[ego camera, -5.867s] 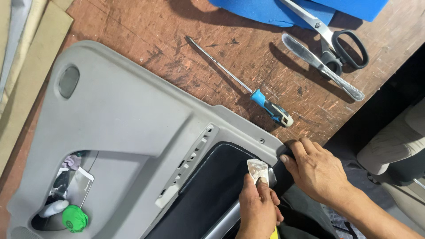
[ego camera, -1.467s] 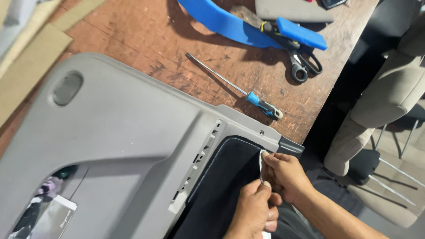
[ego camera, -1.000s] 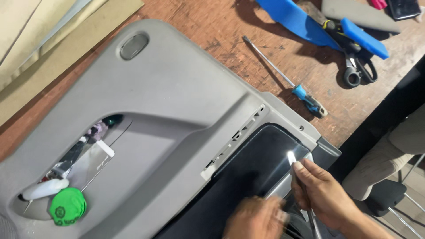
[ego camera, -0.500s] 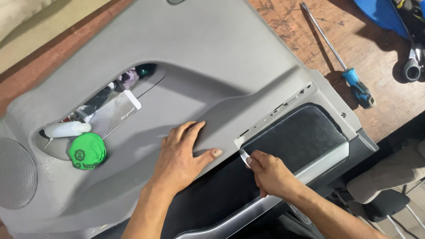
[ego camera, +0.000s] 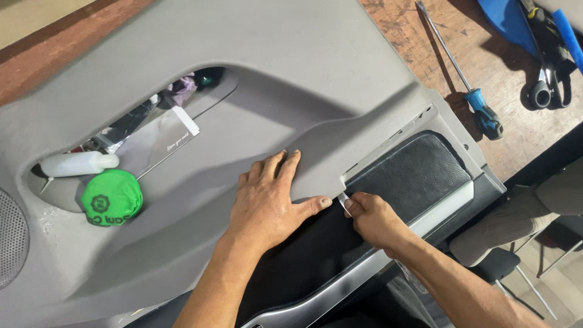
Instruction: The person uses a scraper and by hand to remove old upholstery and trim from a car door panel on a workbench.
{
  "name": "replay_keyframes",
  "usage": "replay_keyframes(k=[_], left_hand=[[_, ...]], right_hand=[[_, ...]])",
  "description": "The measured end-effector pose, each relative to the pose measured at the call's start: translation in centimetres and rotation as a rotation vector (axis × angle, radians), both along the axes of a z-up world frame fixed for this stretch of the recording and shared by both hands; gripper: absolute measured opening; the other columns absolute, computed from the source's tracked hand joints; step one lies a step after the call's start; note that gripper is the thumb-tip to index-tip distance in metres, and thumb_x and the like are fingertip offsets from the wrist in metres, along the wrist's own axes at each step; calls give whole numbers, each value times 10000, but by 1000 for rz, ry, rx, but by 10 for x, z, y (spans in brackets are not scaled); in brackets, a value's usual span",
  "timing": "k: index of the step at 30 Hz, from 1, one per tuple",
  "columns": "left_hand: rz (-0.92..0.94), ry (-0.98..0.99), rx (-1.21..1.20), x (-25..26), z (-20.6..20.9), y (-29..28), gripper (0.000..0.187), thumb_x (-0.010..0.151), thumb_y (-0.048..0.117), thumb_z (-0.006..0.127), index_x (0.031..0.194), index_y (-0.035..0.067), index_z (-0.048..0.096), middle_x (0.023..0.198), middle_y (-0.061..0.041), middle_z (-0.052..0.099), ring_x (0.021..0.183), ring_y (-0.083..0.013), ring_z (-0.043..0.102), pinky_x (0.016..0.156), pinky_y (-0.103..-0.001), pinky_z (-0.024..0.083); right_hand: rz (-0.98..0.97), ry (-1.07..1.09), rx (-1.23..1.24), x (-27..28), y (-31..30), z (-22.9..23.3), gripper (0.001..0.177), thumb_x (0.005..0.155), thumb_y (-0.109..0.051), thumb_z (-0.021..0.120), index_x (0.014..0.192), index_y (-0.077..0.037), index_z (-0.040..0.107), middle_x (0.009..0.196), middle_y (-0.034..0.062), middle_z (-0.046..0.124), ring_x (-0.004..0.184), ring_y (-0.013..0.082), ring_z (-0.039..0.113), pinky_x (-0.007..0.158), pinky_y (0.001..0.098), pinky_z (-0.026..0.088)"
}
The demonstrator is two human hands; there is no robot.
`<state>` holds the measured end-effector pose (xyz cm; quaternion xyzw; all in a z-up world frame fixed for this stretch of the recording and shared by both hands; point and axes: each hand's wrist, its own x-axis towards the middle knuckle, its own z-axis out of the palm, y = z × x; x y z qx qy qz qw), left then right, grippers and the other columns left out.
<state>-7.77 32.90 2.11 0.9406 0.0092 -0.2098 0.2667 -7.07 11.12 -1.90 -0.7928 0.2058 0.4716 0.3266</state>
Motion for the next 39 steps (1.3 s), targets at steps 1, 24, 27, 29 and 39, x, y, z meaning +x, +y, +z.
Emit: replay_keyframes(k=[1,24,27,29,39], left_hand=[[1,5,-2,-1,1,1,1030,750,739,683,1527,117,419,1513,-148,432,1382,-340,393,1106,-540,350],[-16,-6,-26,-8,8,2,1032,731,747,718,1519,174,380,1550,-168,385,1456,-349,322,1167,-547,292],[-63,38,-30,-3,13,2,1134,686,748,736,1593,209,319,1630,-176,316,1475,-366,250,1166,-558,258],[-77,62,-36,-2,16,3,1167,677,731,755,1608,214,280,1641,-191,280,1477,-374,225,1177,-560,231],[-163,93,3,3,8,4,1092,771,551,771,1617,165,199,1657,-218,217,1479,-419,208,1186,-571,215]], right_hand=[[-18,-14,13,0,2,-1,379,1053,-336,474,916,-27,646,567,29,456,486,138,401,450,338,378],[107,-278,30,-30,-15,13,392,1035,-362,490,941,-22,660,625,76,556,579,183,565,576,372,501],[77,-233,-7,-22,-14,9,395,1050,-355,470,931,-25,651,638,68,565,590,178,566,590,367,504],[95,-233,-19,-17,-11,7,398,1045,-366,475,932,-31,657,659,75,579,608,182,584,607,366,516],[45,-104,-114,3,2,-2,427,1045,-384,462,961,-31,686,848,112,678,803,206,647,764,389,541]])
